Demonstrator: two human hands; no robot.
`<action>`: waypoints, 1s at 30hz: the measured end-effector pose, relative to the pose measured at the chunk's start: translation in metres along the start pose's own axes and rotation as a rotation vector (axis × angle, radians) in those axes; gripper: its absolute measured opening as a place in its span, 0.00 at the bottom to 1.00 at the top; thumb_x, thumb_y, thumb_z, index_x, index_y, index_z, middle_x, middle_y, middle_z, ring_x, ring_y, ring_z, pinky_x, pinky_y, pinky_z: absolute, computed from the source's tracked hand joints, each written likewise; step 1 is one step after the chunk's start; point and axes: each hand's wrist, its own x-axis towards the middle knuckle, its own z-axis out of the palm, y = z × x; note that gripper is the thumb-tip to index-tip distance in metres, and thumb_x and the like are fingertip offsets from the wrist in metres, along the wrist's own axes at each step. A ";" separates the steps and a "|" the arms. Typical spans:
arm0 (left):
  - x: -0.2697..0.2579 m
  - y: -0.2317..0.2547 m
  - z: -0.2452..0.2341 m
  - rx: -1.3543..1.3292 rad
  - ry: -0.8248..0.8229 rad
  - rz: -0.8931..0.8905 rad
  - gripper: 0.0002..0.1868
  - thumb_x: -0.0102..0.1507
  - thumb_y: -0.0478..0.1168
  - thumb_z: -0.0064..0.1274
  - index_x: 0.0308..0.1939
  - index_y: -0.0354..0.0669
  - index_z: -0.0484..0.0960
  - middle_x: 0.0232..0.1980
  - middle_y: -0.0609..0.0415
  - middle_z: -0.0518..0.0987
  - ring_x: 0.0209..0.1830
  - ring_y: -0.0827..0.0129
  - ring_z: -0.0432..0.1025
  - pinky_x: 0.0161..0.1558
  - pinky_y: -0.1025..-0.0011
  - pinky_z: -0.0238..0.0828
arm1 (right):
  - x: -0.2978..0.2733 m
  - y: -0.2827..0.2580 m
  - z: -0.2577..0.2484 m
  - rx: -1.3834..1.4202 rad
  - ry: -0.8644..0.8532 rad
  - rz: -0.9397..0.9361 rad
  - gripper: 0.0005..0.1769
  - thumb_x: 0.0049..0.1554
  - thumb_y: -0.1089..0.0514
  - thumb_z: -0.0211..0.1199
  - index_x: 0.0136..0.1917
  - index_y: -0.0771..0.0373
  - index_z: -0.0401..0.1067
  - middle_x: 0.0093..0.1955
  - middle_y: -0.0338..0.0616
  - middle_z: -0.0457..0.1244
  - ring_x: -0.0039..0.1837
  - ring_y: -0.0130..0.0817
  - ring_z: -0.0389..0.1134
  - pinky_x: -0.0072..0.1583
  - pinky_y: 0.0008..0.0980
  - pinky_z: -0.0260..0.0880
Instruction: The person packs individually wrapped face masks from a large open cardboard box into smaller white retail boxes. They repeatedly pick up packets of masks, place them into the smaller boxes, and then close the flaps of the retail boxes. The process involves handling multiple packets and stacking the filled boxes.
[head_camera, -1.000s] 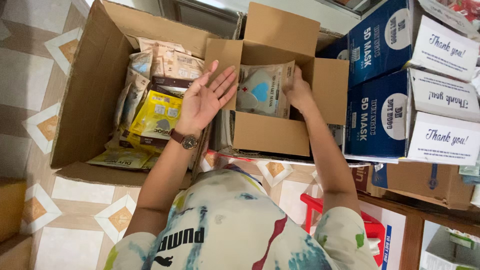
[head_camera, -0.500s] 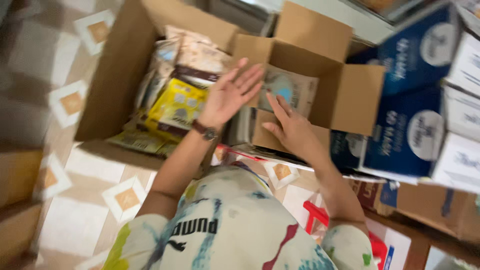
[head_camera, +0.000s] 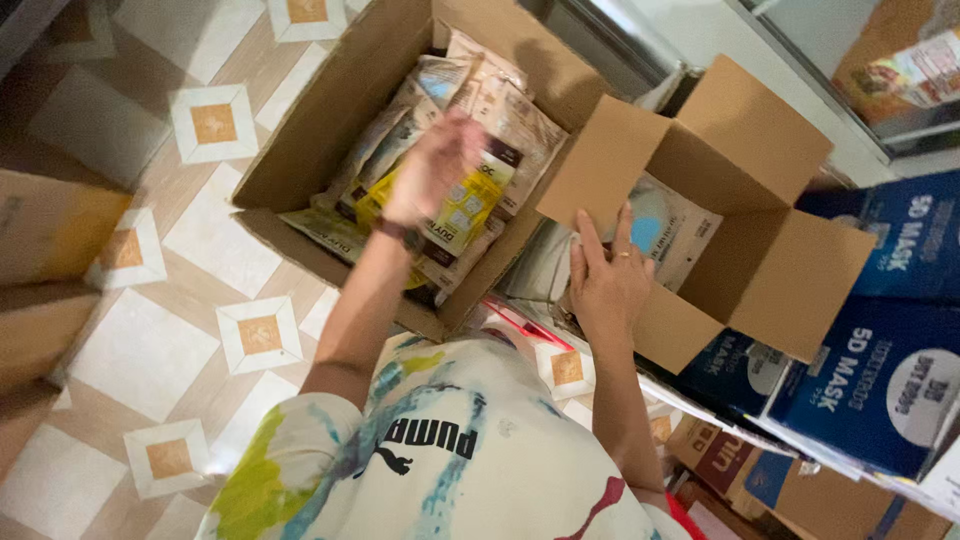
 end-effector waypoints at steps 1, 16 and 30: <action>0.012 0.007 -0.030 -0.002 0.121 0.053 0.22 0.68 0.43 0.53 0.65 0.42 0.71 0.60 0.47 0.80 0.61 0.60 0.75 0.69 0.58 0.67 | -0.001 -0.002 0.000 -0.012 0.029 -0.009 0.21 0.65 0.50 0.62 0.71 0.46 0.73 0.79 0.63 0.56 0.55 0.48 0.69 0.58 0.46 0.63; 0.027 -0.059 -0.127 1.507 0.694 -0.404 0.54 0.48 0.50 0.75 0.71 0.50 0.57 0.71 0.37 0.59 0.69 0.47 0.59 0.63 0.57 0.63 | 0.002 -0.014 -0.009 -0.033 0.091 -0.014 0.23 0.64 0.50 0.65 0.72 0.48 0.73 0.69 0.57 0.64 0.58 0.49 0.68 0.60 0.47 0.63; 0.022 -0.044 -0.164 1.937 0.763 0.016 0.27 0.65 0.53 0.58 0.61 0.39 0.74 0.79 0.31 0.48 0.80 0.36 0.41 0.67 0.28 0.44 | 0.002 -0.018 -0.013 0.023 0.102 -0.014 0.23 0.64 0.52 0.65 0.72 0.50 0.73 0.67 0.56 0.65 0.58 0.50 0.68 0.60 0.46 0.63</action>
